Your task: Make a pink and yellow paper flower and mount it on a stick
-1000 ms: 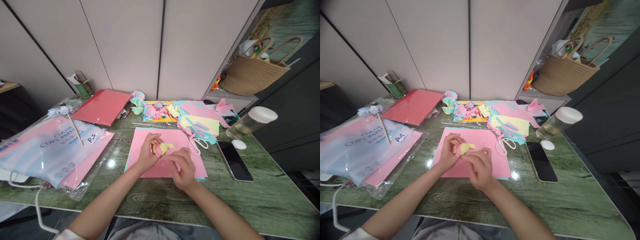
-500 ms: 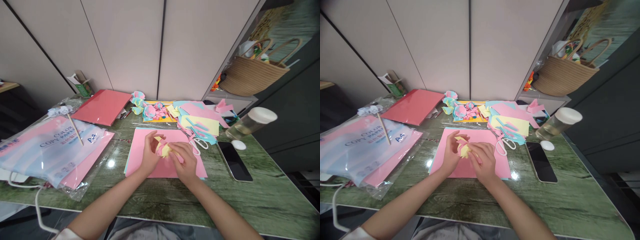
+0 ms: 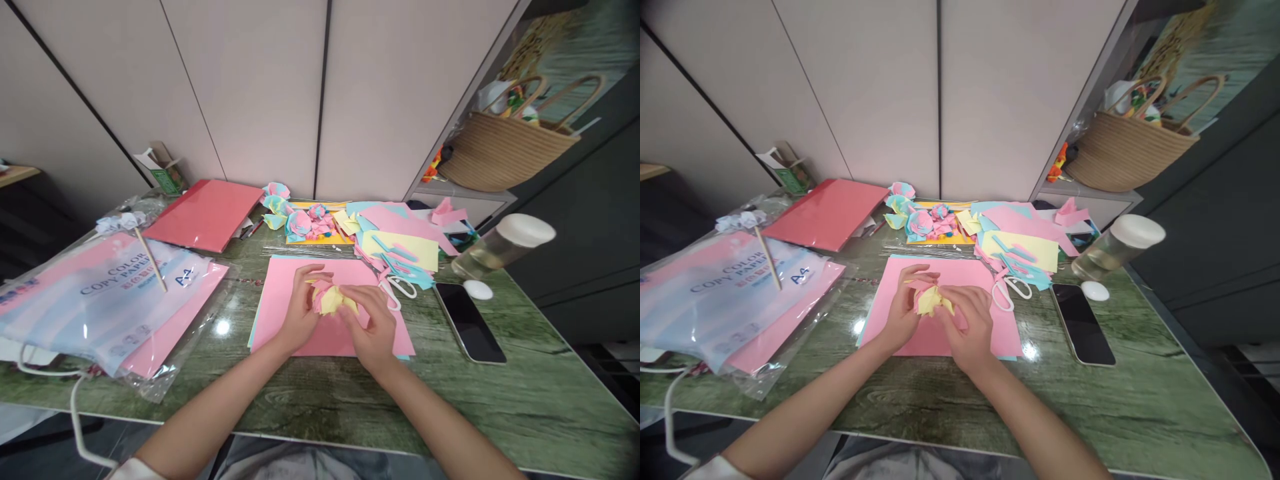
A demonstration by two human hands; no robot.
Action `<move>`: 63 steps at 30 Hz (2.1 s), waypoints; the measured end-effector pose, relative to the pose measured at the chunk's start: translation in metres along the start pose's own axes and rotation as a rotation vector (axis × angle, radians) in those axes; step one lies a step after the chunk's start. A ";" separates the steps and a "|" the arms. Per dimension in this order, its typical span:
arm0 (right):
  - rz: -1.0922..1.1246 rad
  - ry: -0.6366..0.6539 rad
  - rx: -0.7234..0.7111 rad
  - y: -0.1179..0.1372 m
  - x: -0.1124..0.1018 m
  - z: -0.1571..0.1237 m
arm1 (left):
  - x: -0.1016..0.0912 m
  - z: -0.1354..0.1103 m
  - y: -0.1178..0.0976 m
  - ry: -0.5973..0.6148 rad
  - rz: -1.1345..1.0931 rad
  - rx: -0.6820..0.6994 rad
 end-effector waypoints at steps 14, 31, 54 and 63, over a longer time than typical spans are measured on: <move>-0.309 -0.146 -0.387 -0.001 -0.010 -0.003 | 0.002 0.001 -0.009 0.043 -0.005 0.066; -0.102 -0.040 -0.189 -0.008 -0.006 0.004 | -0.004 0.005 -0.005 -0.053 0.086 0.007; 0.231 0.222 0.300 -0.018 0.019 0.004 | -0.005 0.004 0.013 -0.311 -0.137 -0.410; 0.329 0.198 0.375 -0.020 0.022 -0.001 | -0.002 0.002 0.012 -0.299 -0.025 -0.212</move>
Point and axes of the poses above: each hand's wrist, its own z-axis towards the middle knuckle, its own x-axis out of the palm, y = z × x, the point moved 2 cm from there along z, towards the middle knuckle, and after that the axes turned 13 degrees about -z, right-handed, at the moved point
